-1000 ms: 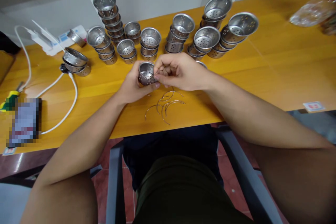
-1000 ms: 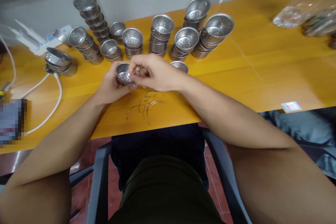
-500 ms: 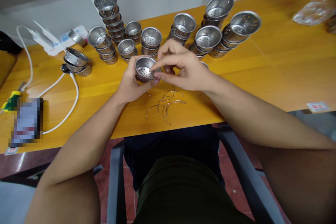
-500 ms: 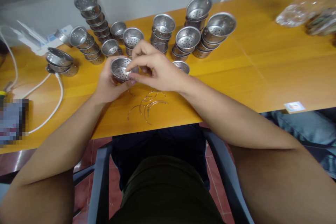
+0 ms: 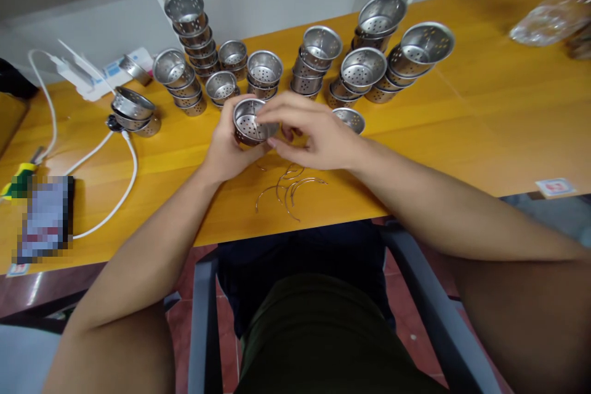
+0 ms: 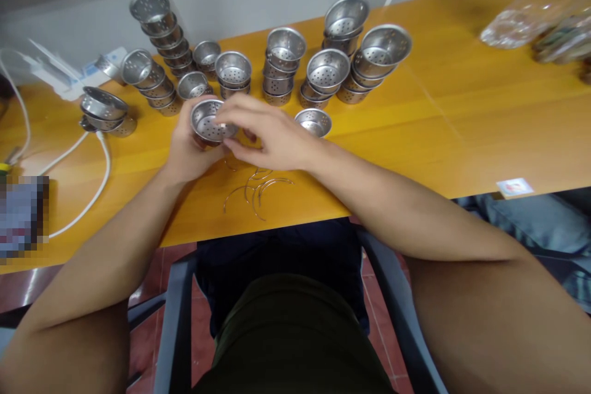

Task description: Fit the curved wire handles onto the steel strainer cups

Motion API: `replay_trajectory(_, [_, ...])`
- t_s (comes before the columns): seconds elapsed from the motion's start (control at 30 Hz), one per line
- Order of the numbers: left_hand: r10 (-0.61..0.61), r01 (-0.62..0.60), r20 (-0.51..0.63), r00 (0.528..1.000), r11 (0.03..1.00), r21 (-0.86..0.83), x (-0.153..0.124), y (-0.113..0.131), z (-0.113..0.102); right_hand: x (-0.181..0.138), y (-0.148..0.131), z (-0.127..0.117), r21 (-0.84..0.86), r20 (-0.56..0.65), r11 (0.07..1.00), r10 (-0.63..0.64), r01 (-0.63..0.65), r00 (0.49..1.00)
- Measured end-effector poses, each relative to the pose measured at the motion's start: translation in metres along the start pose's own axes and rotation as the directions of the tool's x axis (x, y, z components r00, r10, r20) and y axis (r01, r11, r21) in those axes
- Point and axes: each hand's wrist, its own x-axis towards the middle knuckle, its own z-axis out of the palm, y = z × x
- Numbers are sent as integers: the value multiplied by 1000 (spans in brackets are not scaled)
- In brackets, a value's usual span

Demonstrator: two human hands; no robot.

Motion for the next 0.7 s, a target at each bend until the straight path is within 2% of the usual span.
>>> replay_trajectory(0.1, [39, -38, 21, 999, 999, -13, -1, -1, 2, 0, 4, 2, -66, -74, 993, 94, -98, 993])
replay_trajectory(0.23, [-29, 35, 79, 996, 997, -74, -3, 9, 9, 1, 3, 3, -116, -9, 984, 133, -133, 991])
replay_trajectory(0.33, [-78, 90, 123, 989, 991, -96, -4, 14, 9, 4, 5, -12, -182, -64, 972, 137, -146, 989])
replay_trajectory(0.4, [-129, 136, 132, 983, 989, -50, -6, 12, 7, 3, 18, -37, -270, -183, 946, 131, -178, 974])
replay_trajectory(0.47, [-172, 174, 114, 979, 985, -16, -8, 9, 4, -1, 40, -72, -402, -319, 892, 72, -204, 945])
replay_trajectory(0.53, [-186, 189, 98, 978, 982, -15, -11, 7, 2, -9, 64, -109, -550, -368, 822, -80, -148, 926])
replay_trajectory(0.57, [-190, 193, 96, 977, 981, -16, -12, 6, 2, -14, 72, -127, -573, -379, 801, -74, -171, 923])
replay_trajectory(0.63, [-202, 205, 92, 975, 979, -19, -13, 5, 2, -24, 76, -154, -547, -420, 777, 67, -311, 905])
replay_trajectory(0.7, [-219, 222, 87, 972, 975, -24, -13, 5, 3, -29, 64, -170, -535, -372, 688, 329, -490, 868])
